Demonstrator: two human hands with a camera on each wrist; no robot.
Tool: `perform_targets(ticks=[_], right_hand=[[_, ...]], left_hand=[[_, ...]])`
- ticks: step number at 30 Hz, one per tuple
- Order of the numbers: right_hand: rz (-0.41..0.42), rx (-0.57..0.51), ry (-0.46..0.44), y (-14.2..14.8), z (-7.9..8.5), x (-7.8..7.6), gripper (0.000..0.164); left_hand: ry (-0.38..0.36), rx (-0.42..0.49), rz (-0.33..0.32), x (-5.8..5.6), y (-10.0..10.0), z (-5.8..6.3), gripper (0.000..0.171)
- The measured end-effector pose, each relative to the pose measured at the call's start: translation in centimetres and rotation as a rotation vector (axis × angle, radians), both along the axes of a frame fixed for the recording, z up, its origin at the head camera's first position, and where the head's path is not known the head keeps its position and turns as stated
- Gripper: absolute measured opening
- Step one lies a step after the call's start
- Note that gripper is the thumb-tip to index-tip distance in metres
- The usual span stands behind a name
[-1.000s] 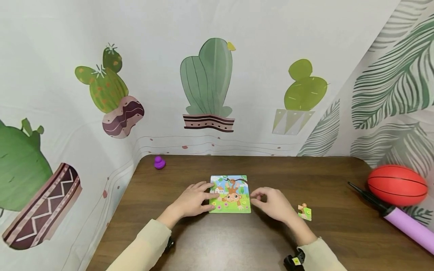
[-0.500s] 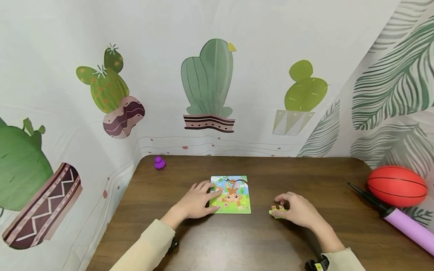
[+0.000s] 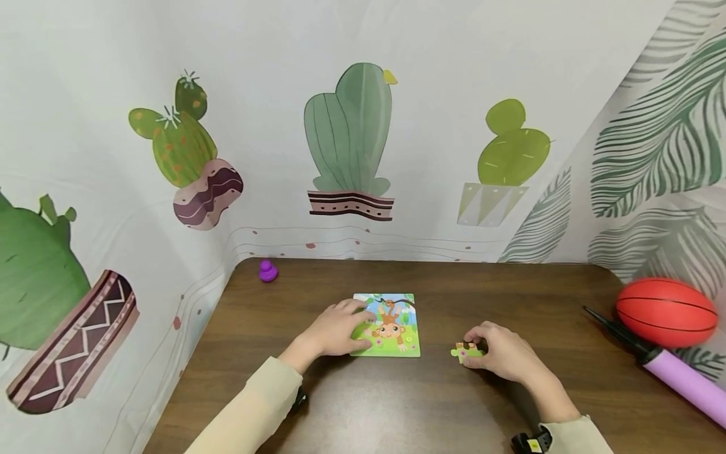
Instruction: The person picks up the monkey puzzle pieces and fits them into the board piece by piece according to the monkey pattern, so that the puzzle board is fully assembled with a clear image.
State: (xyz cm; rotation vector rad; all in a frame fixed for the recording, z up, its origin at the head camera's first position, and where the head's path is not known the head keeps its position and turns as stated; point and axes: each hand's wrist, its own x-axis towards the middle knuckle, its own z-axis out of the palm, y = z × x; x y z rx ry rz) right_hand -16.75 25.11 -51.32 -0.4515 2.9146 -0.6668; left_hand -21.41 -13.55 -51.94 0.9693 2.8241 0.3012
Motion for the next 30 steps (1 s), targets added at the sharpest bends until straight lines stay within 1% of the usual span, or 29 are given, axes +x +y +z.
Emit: perform_targets(ticks=[6, 10, 16, 20, 25, 30], right_hand=[[0.014, 0.016, 0.004, 0.8, 0.0, 0.1, 0.040], [0.000, 0.028, -0.018, 1.3, 0.1, 0.2, 0.041], [0.019, 0.003, -0.039, 1.4, 0.0, -0.1, 0.039], [0.030, -0.024, -0.056, 1.3, -0.1, -0.3, 0.038], [0.040, -0.057, -0.086, 1.3, -0.2, -0.3, 0.039], [0.035, -0.068, -0.079, 1.3, -0.4, -0.4, 0.041]], left_hand=[[0.027, -0.032, 0.018, -0.3, 0.8, -0.1, 0.069], [0.030, -0.016, 0.035, -0.6, 1.1, -0.2, 0.067], [0.028, -0.003, 0.069, -0.7, 1.1, -0.3, 0.061], [0.022, 0.021, 0.068, -0.7, 1.0, -0.3, 0.059], [0.008, 0.010, 0.067, -0.8, 0.8, -0.6, 0.061], [0.010, 0.009, 0.057, -0.9, 0.5, -0.8, 0.060]])
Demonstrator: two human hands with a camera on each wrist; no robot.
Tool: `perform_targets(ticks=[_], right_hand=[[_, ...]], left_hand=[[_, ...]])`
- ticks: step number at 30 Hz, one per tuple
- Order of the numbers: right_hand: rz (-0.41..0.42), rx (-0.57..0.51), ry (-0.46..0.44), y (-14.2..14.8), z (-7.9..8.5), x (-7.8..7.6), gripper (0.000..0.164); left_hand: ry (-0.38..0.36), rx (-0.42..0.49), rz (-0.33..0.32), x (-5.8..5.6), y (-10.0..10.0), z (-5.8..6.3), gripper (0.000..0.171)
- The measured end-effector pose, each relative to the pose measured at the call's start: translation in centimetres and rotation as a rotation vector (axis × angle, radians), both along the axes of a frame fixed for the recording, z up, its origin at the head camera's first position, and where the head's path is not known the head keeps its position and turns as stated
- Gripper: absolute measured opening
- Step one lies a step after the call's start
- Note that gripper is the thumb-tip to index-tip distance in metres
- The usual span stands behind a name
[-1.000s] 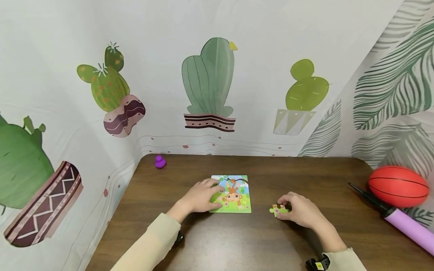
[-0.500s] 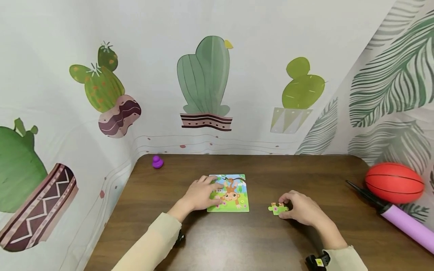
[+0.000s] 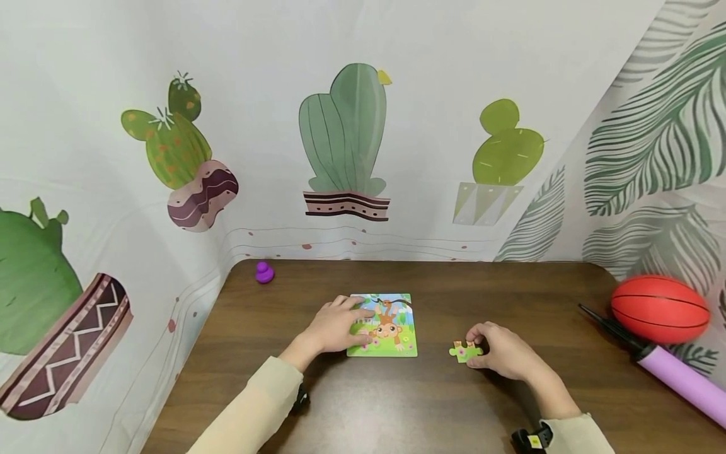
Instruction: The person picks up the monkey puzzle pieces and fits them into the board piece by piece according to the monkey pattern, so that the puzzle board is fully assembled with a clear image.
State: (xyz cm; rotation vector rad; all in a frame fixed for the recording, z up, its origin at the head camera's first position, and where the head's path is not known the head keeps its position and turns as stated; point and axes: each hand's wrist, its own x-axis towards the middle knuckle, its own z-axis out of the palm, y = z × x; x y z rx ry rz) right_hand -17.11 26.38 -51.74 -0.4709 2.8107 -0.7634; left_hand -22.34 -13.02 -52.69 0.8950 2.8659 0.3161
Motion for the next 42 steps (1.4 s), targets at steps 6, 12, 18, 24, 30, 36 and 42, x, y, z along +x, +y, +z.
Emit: perform_targets(ticks=[6, 12, 18, 24, 30, 36, 42], right_hand=[[0.002, -0.085, 0.017, 0.0, -0.2, 0.2, 0.040], [0.033, -0.171, 0.027, 0.3, -0.6, 0.2, 0.042], [0.057, -0.196, 0.056, 0.7, -0.9, 0.1, 0.040], [0.061, -0.221, 0.066, 1.0, -0.7, 0.1, 0.032], [0.046, -0.220, 0.075, 1.0, -0.7, 0.2, 0.016], [0.017, -0.225, 0.080, 1.2, -0.9, 0.1, 0.008], [-0.007, -0.255, 0.066, 1.4, -1.0, 0.1, 0.006]], left_hand=[[0.008, 0.004, -0.009, -0.1, -0.1, -0.1, 0.060], [-0.002, 0.005, -0.009, 0.1, -0.1, 0.1, 0.060], [0.001, 0.017, -0.015, 0.1, -0.3, -0.1, 0.059], [0.008, 0.018, -0.017, 0.0, -0.5, -0.5, 0.059], [-0.001, 0.037, -0.017, 0.0, -0.5, -0.3, 0.059], [-0.007, 0.037, -0.015, 0.0, -0.5, -0.3, 0.058], [-0.014, 0.032, -0.010, -0.1, -0.5, -0.5, 0.059]])
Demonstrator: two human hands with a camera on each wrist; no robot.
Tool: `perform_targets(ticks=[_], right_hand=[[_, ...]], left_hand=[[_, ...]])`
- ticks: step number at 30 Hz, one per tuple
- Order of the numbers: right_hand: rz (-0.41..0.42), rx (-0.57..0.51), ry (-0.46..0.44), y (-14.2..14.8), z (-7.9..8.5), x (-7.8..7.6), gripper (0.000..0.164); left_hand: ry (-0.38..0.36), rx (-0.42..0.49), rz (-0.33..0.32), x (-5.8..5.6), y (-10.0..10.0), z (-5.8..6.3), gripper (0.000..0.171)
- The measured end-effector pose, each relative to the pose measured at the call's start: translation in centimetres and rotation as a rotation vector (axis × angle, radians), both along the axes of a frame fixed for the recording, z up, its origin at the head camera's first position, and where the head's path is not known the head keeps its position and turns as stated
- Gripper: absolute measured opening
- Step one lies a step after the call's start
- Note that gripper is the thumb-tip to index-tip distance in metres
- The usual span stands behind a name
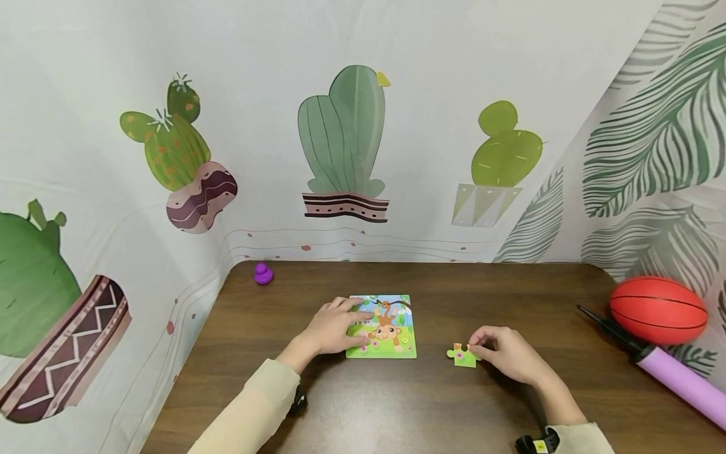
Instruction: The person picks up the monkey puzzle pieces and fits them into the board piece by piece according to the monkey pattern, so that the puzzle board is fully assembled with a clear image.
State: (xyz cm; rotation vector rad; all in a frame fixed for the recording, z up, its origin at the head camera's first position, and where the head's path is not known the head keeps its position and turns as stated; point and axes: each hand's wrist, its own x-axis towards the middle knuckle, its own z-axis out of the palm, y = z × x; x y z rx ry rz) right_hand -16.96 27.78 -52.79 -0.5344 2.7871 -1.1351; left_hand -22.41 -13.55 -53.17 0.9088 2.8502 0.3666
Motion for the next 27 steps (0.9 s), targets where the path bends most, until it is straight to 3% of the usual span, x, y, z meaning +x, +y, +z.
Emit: perform_targets(ticks=[12, 27], right_hand=[[-0.008, -0.156, -0.055, -1.0, -0.4, -0.5, 0.003], [0.014, -0.182, -0.104, -6.2, -0.5, -2.3, 0.004]], left_hand=[[-0.009, 0.018, -0.005, 0.1, 0.0, 0.3, 0.059], [-0.021, 0.006, -0.013, 0.1, -0.1, 0.3, 0.058]])
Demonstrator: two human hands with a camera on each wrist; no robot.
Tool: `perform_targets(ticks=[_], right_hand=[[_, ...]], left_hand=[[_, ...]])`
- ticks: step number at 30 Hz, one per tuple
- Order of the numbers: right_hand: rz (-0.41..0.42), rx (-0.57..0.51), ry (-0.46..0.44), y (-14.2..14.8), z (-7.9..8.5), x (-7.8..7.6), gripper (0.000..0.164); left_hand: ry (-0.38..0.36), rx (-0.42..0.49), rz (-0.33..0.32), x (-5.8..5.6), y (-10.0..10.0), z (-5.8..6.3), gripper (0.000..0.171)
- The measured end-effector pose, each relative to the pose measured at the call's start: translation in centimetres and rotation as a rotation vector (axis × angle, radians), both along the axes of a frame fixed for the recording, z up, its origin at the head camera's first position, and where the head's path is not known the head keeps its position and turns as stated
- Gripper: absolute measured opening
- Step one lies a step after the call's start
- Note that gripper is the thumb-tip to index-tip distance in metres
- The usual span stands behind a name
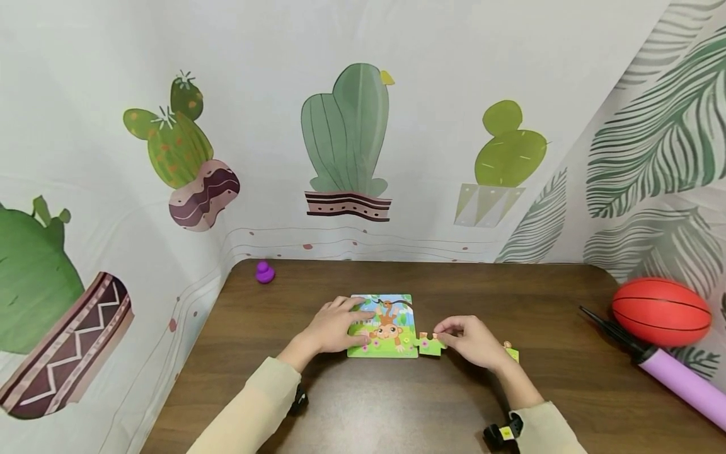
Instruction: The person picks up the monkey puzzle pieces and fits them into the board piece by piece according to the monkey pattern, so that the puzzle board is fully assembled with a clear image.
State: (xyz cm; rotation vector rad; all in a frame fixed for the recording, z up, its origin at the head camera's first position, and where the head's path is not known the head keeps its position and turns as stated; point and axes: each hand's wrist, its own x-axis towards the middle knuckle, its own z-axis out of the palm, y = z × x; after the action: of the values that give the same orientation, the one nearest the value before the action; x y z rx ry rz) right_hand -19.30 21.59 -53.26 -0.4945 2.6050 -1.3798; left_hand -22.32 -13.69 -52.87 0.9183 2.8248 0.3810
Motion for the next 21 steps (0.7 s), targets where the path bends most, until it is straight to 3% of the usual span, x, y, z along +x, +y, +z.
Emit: perform_targets(ticks=[21], right_hand=[[0.022, 0.011, -0.065, -8.0, 0.5, -2.5, 0.010]], left_hand=[[-0.001, -0.003, 0.001, -0.1, 0.0, 0.2, 0.058]])
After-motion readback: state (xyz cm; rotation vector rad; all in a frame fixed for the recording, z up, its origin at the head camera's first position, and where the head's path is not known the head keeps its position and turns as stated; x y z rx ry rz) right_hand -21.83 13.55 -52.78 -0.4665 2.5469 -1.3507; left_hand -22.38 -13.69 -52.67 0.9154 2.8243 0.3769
